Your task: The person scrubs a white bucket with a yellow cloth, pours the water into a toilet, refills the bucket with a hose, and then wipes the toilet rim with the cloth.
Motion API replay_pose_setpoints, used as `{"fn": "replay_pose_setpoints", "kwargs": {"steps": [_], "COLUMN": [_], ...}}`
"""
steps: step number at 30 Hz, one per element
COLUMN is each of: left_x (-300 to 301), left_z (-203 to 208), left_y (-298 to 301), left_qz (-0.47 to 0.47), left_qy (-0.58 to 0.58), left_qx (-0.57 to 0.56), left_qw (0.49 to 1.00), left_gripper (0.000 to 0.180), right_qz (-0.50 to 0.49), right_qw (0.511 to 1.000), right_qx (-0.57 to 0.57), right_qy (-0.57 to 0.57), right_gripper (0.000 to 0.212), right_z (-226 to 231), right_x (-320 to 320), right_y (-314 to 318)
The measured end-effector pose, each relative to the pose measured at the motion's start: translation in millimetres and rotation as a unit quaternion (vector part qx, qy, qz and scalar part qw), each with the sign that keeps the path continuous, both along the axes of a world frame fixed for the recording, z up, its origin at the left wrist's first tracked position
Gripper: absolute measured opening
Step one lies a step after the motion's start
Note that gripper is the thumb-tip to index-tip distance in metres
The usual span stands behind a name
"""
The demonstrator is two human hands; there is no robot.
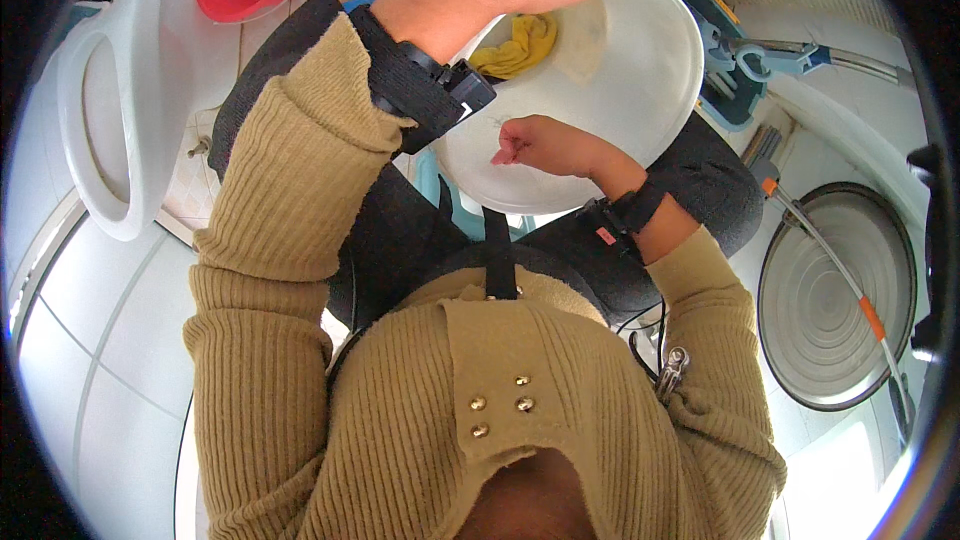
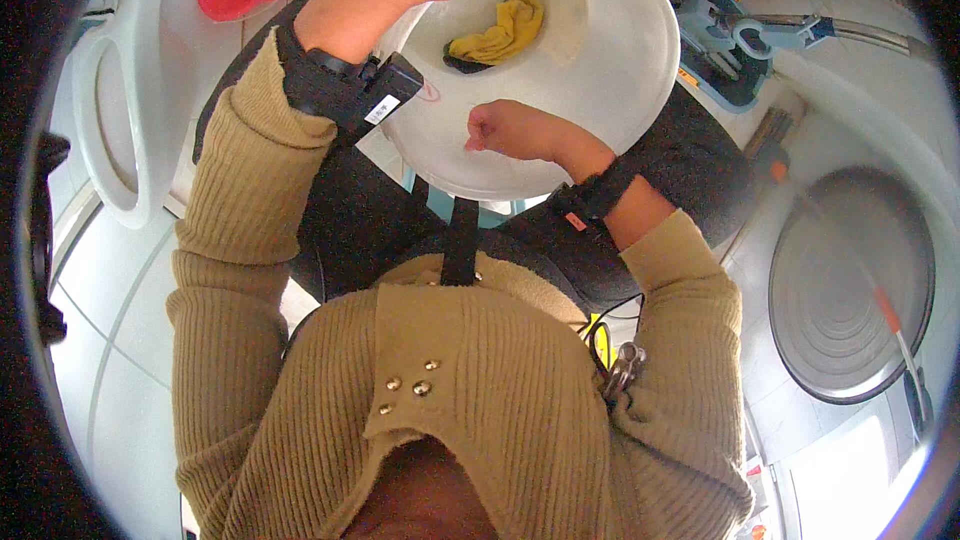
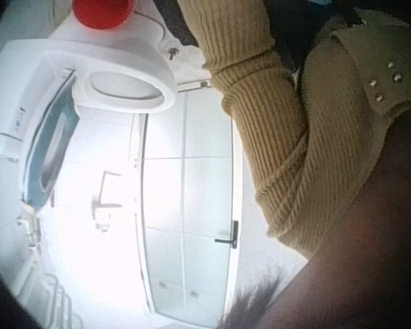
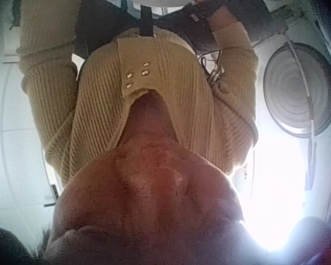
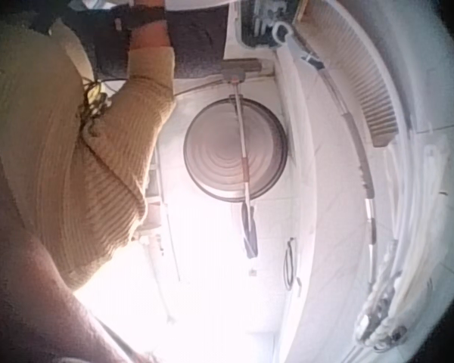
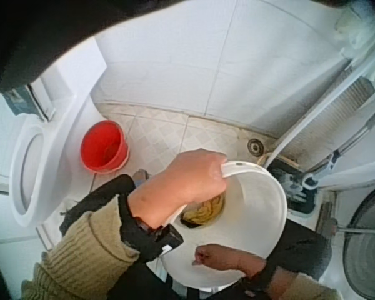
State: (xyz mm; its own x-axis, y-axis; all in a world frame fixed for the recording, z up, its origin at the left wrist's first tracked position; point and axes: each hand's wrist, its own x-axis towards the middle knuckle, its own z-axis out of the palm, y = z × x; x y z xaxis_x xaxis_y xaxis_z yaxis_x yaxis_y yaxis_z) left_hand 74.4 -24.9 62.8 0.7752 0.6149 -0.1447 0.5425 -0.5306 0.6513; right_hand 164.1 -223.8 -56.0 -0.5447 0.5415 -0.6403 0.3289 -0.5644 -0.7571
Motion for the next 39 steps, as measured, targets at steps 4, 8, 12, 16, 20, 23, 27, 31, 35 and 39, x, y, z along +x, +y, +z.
{"fn": "replay_pose_setpoints", "kwargs": {"steps": [4,8,12,16,20,23,27,31,35,39], "left_x": [0.8,1.5,0.3,0.7,0.8,2.6,-2.9,-3.3,-1.9,-3.9], "left_z": [0.7,2.7,5.1,4.0,-0.5,-3.0,-3.9,-9.5,-14.4,-11.2], "left_y": [0.3,-0.2,-0.5,0.4,0.5,-1.1,0.5,2.2,2.3,2.6], "left_qz": [0.001,0.007,0.009,-0.002,-0.005,-0.012,-0.007,0.001,-0.004,-0.009], "left_qy": [0.000,0.002,-0.001,0.011,0.018,0.024,0.009,0.009,0.005,0.026], "left_qx": [0.000,-0.015,-0.007,-0.021,-0.014,-0.003,-0.023,-0.009,0.006,-0.023], "left_qw": [1.000,1.000,1.000,1.000,1.000,1.000,1.000,1.000,1.000,0.999], "left_gripper": [0.024,0.023,0.024,0.024,0.023,0.024,0.024,0.025,0.025,0.024], "right_qz": [-0.003,0.043,0.012,0.062,0.029,0.054,0.062,-0.045,-0.054,-0.135], "right_qw": [0.999,0.998,0.998,0.995,0.998,0.996,0.992,0.994,0.981,0.981], "right_qx": [0.045,0.033,0.053,0.063,0.056,0.059,-0.111,0.028,0.080,0.046], "right_qy": [-0.020,-0.033,-0.002,-0.037,-0.021,-0.032,0.026,-0.091,-0.168,-0.133], "right_gripper": [0.010,0.013,0.011,0.013,0.014,0.012,0.004,0.006,0.014,0.016], "right_z": [1.5,1.4,-0.4,-2.9,-3.2,-1.1,2.8,5.0,4.3,-0.2], "right_x": [-1.7,-1.7,-1.5,0.1,-0.9,-0.8,5.7,13.1,20.3,22.7], "right_y": [-0.8,-0.6,-1.0,-1.2,-2.6,-1.5,5.6,13.7,16.5,19.2]}}
